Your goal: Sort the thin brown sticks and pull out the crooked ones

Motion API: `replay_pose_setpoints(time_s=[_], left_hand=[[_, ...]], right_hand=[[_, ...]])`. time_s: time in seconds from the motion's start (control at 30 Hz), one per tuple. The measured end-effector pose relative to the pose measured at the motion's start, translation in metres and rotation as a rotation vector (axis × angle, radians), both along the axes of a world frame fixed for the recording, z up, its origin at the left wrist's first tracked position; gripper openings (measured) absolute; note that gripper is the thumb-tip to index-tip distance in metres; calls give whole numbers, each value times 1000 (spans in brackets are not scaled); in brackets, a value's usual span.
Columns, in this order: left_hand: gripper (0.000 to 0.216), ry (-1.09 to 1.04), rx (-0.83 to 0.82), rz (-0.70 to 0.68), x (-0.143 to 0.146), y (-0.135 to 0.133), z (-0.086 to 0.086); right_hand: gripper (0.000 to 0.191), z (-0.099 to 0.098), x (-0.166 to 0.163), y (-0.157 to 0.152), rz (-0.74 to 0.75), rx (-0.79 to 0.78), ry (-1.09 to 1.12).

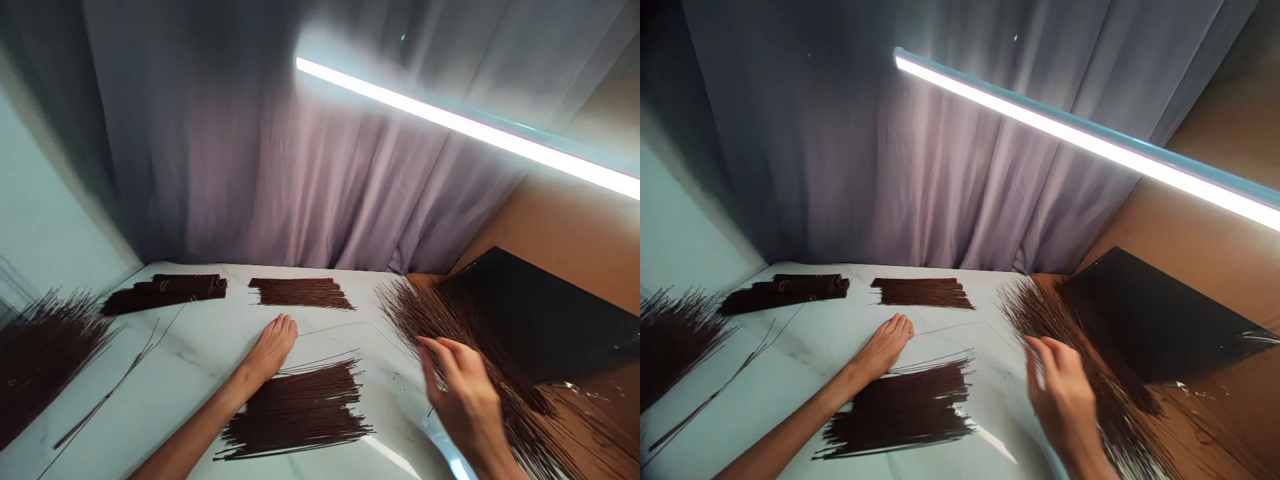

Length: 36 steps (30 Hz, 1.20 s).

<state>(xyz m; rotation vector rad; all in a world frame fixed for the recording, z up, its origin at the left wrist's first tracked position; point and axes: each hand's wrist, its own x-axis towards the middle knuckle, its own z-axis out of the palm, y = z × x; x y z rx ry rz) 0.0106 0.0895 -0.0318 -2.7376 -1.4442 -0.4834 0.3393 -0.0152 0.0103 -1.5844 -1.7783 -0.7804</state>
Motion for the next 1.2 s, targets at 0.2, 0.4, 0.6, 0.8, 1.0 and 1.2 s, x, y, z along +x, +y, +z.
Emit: replay_pose_setpoints(time_s=[0.2, 0.4, 0.6, 0.8, 1.0, 1.2], left_hand=[[22, 25, 31, -82, -5, -24, 32], [11, -124, 50, -22, -16, -67, 51], [3, -214, -169, -38, -10, -82, 27], [25, 52, 97, -77, -3, -82, -2], [27, -102, 97, -30, -3, -76, -11], [24, -593, -309, 107, -12, -84, 22]], right_hand=[[25, -4, -88, 54, 417, -341, -198], [32, -8, -83, 38, 363, -579, 6], [40, -22, -46, 19, 195, -590, 462], [44, -15, -51, 14, 196, -555, 486], [43, -2, -57, 7, 296, -440, 479], [31, -3, -99, -10, 556, -371, 533]])
